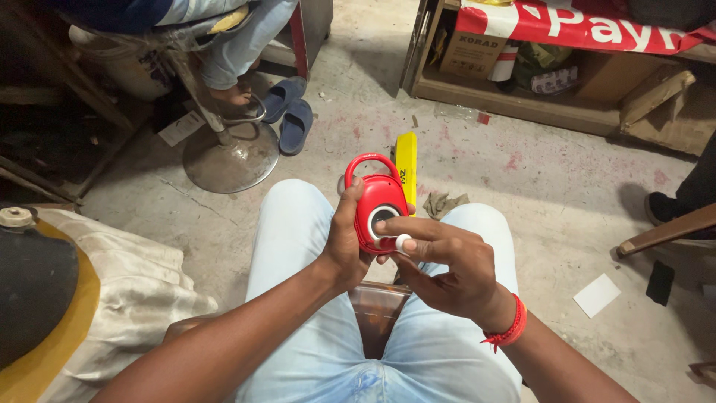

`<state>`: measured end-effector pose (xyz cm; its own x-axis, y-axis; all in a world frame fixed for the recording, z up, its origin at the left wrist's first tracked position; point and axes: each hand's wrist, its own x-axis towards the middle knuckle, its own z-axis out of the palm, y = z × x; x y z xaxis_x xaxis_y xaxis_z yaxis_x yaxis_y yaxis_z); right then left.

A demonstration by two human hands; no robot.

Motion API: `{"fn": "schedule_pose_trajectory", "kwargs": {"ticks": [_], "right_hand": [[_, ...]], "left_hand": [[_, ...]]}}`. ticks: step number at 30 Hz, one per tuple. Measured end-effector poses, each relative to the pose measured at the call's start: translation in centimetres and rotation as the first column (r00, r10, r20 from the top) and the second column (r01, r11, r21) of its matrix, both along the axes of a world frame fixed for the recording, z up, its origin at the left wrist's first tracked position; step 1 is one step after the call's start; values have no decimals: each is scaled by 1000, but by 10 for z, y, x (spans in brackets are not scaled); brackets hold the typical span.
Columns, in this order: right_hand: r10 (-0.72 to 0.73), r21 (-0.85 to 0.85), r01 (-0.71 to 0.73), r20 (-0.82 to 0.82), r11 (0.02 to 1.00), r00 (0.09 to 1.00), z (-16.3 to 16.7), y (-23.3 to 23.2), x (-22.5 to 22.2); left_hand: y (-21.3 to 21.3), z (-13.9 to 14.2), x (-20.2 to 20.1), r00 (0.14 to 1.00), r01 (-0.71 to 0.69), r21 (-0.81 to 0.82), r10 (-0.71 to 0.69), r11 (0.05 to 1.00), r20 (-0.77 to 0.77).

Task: The person uses a screwdriver to remove screws from a red portable speaker, then removes the back cover. They continue to unscrew and remove internal components, including a circular part, and place them on the floor.

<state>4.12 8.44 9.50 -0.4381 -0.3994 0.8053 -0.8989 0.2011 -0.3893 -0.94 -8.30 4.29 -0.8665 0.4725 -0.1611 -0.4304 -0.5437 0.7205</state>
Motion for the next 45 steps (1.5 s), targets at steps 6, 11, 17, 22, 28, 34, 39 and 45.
{"fn": "schedule_pose_trajectory", "kwargs": {"ticks": [6,11,17,22,28,34,39,45], "right_hand": [[-2,-10,2,32,1000,999,2,2,-4],[-26,-3,26,37,1000,999,4,2,-6],[-65,-20,67,75,998,995,0,3,-5],[-202,-94,213,116,972,973,-10,-5,-1],[-159,-136,191,220,972,963,-10,-5,-3],[50,-67,-34,248,997,967,1,9,-8],[-36,-12,38,141,999,989,-1,7,-7],[-84,-63,92,121,994,989,-6,4,-6]], "left_hand": [[0,5,-3,1000,-13,-35,13,999,11],[2,6,-2,997,-39,-95,45,995,67],[3,0,-1,996,-86,-86,88,993,27],[3,-5,-2,992,-97,-102,104,990,65],[2,-9,-4,992,-108,-100,113,989,50],[3,-7,-7,991,-129,-78,132,989,29],[2,-5,-5,988,-151,-18,151,988,29],[2,-8,-2,985,-168,9,167,986,43]]}}
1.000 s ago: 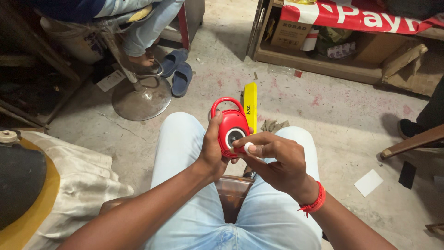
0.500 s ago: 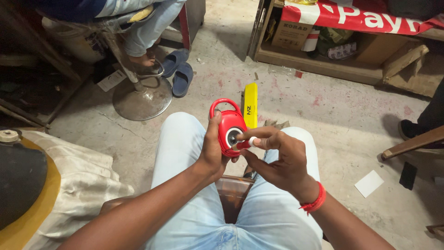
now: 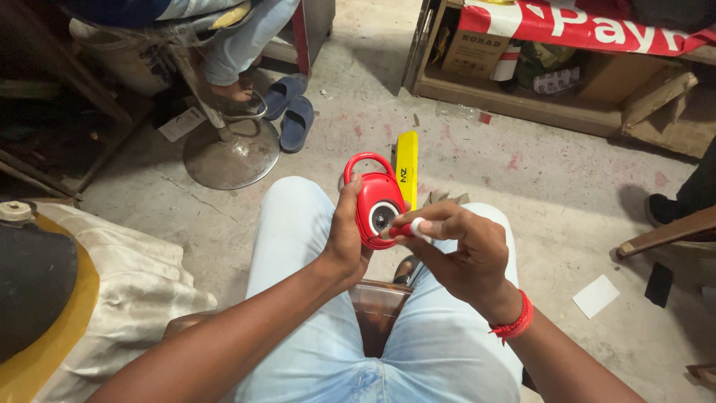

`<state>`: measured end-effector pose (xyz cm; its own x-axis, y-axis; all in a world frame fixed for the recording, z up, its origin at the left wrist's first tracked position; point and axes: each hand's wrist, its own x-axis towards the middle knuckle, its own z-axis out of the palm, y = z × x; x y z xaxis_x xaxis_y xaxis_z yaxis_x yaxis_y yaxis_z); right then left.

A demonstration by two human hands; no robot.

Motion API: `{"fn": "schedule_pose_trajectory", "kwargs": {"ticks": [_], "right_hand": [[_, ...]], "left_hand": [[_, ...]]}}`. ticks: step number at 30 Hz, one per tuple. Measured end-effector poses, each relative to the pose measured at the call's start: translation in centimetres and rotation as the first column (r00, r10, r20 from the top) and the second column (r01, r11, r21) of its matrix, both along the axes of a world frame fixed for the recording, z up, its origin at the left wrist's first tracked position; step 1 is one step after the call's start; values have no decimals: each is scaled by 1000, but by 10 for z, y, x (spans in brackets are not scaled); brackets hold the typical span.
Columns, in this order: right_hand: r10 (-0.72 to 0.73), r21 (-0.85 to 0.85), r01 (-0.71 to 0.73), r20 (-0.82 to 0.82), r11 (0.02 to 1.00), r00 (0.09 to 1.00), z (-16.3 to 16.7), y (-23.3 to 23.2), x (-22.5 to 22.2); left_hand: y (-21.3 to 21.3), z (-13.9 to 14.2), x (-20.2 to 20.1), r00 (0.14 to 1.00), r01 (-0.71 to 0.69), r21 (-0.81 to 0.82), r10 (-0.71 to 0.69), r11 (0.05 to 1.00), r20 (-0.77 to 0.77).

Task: The person uses a screwdriver to remove screws from a red portable speaker, then removes the back cover. They continue to unscrew and remove internal components, including a circular part, and place them on the floor.

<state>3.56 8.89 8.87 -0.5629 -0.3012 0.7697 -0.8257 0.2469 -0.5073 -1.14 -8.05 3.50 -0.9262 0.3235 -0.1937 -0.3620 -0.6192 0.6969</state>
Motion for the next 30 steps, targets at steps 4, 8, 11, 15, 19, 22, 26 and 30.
{"fn": "schedule_pose_trajectory", "kwargs": {"ticks": [4,8,11,15,19,22,26,30], "right_hand": [[-2,-73,4,24,997,1000,-7,-2,-2],[-161,-94,161,8,982,987,-15,-9,3],[-242,-100,241,-2,966,970,-16,-12,4],[-134,-7,134,-97,991,986,-8,-6,0],[40,0,-40,45,999,998,1,-2,0],[127,31,-127,22,991,992,6,2,-1],[163,-9,-163,78,987,984,4,2,-3],[103,9,-103,44,995,994,1,2,-3]], "left_hand": [[1,-3,1,1000,0,6,0,1000,10],[1,-5,-1,1000,-22,-25,22,999,1],[1,-6,-3,1000,-5,-16,5,1000,-1],[1,-7,-3,999,-9,20,8,1000,37],[0,-6,-3,999,18,31,-20,999,37],[3,-5,-3,997,26,33,-28,999,68],[1,-5,-1,998,56,39,-58,998,34],[1,-3,0,997,57,31,-59,998,57]]}}
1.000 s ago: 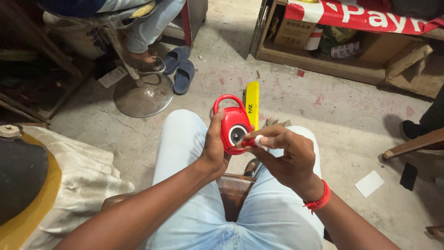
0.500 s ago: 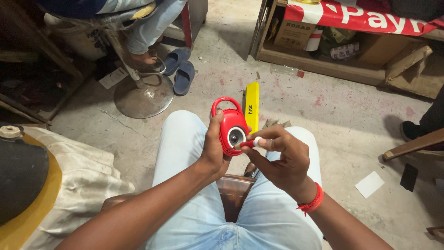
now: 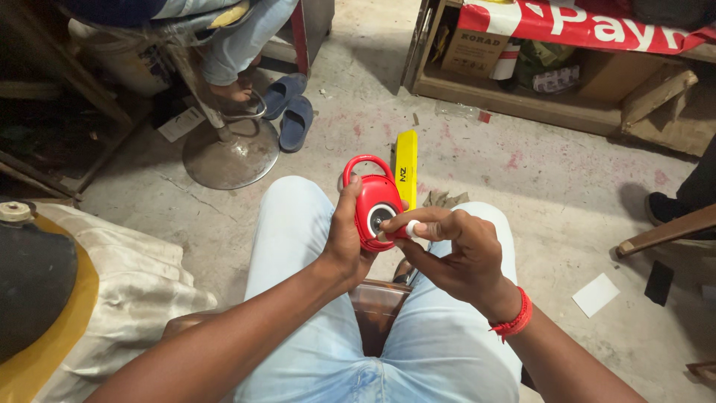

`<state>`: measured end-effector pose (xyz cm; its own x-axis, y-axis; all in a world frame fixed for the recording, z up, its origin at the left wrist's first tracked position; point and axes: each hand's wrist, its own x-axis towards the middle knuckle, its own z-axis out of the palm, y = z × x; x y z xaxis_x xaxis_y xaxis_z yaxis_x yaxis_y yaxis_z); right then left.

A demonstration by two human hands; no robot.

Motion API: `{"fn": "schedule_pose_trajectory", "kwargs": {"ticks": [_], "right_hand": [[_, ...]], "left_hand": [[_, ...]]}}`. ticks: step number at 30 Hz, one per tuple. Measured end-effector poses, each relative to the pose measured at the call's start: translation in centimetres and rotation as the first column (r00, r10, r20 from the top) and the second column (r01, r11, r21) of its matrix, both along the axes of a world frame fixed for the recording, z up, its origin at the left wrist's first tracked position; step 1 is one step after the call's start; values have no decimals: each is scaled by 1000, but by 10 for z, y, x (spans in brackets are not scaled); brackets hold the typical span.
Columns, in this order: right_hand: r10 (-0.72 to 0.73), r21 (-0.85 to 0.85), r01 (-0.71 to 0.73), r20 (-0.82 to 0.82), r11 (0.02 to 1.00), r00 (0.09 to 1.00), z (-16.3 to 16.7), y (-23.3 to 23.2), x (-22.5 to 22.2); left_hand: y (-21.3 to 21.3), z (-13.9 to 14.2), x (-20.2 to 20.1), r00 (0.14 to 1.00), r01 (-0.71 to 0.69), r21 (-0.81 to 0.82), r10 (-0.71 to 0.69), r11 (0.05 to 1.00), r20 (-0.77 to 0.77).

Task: The person uses a screwdriver to remove screws from a red portable speaker, then removes the back cover. They continue to unscrew and remove internal components, including a circular part, and place them on the floor.

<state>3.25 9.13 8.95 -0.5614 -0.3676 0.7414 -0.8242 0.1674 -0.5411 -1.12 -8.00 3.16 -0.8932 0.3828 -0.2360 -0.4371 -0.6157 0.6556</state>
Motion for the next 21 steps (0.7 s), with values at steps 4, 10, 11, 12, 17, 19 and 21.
{"fn": "schedule_pose_trajectory", "kwargs": {"ticks": [4,10,11,12,17,19,21], "right_hand": [[-11,-17,11,-5,1000,1000,-3,-3,0],[-1,-95,6,56,995,998,-6,-9,3],[-19,-90,23,40,996,999,-7,-11,4],[-38,-85,39,23,996,999,-7,-12,5],[-123,-89,123,3,988,992,-7,-18,8],[-170,-85,169,-6,982,985,-7,-20,9],[-222,-94,220,-9,971,975,-9,-22,10]], "left_hand": [[1,1,1,999,-36,5,35,999,30],[2,-1,-3,999,-52,19,52,998,17],[1,-2,-4,998,-56,8,55,998,18],[0,-2,-4,998,-60,11,60,998,13],[0,-6,-4,996,-79,-20,80,997,47],[-1,-7,-4,996,-82,-20,82,996,32],[-1,-8,-5,997,-81,-17,82,997,13]]}}
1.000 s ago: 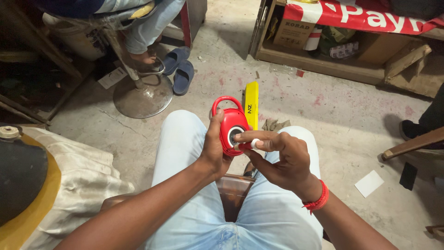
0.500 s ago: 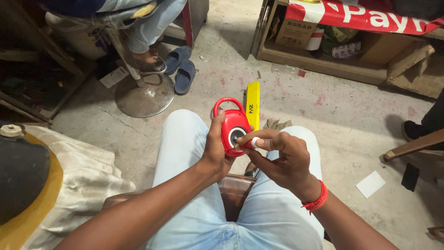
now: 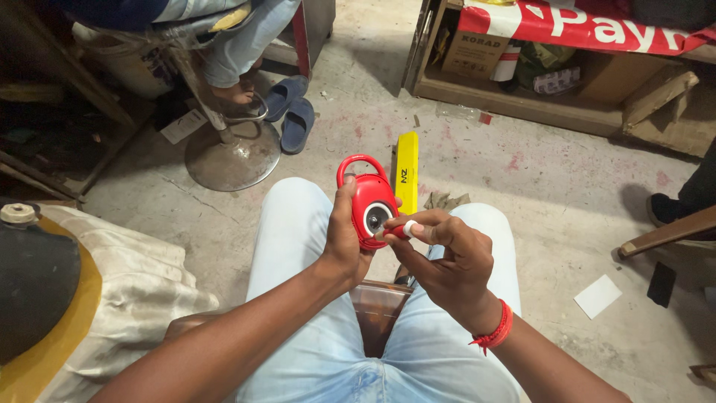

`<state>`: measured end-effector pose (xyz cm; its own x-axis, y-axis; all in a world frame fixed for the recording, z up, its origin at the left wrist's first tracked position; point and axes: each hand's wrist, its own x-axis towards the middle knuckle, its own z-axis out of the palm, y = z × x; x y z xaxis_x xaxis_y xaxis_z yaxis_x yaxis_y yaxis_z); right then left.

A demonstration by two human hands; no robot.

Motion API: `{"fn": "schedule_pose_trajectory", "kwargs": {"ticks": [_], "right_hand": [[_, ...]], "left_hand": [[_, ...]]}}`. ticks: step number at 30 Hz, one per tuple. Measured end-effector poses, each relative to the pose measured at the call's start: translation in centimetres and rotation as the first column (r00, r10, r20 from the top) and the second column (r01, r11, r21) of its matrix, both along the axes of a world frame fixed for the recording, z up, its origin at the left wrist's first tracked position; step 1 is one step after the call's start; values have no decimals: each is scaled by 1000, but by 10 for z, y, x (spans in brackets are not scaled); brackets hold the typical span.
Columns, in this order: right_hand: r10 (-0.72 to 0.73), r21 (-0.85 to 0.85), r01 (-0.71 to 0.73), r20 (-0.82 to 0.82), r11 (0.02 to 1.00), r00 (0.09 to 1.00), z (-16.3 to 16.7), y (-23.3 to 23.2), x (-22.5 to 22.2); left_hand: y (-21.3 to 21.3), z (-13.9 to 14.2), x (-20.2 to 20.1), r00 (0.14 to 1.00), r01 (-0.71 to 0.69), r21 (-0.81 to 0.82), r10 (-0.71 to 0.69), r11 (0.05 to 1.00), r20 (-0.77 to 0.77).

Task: The person uses a screwdriver to remove screws from a red portable speaker, then removes the back cover. They continue to unscrew and remove internal components, including a circular part, and place them on the floor.

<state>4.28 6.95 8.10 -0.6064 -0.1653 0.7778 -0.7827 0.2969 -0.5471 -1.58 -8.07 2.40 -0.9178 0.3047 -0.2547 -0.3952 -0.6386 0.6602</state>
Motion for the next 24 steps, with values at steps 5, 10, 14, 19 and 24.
{"fn": "schedule_pose_trajectory", "kwargs": {"ticks": [5,10,14,19,24], "right_hand": [[-109,-50,110,29,993,994,-7,-5,3],[-178,-96,192,133,977,975,-7,-4,0],[-1,33,3,-49,999,999,0,6,-5],[234,-16,-234,130,972,963,3,12,-8],[181,32,-182,11,983,983,2,14,-10]], "left_hand": [[1,2,0,1000,-2,1,2,1000,22],[-1,4,-1,1000,-11,-26,11,1000,9],[-3,5,-6,999,20,53,-18,998,-37],[-5,10,-4,999,42,20,-41,999,-23],[-6,13,0,997,72,56,-71,996,-22]]}}
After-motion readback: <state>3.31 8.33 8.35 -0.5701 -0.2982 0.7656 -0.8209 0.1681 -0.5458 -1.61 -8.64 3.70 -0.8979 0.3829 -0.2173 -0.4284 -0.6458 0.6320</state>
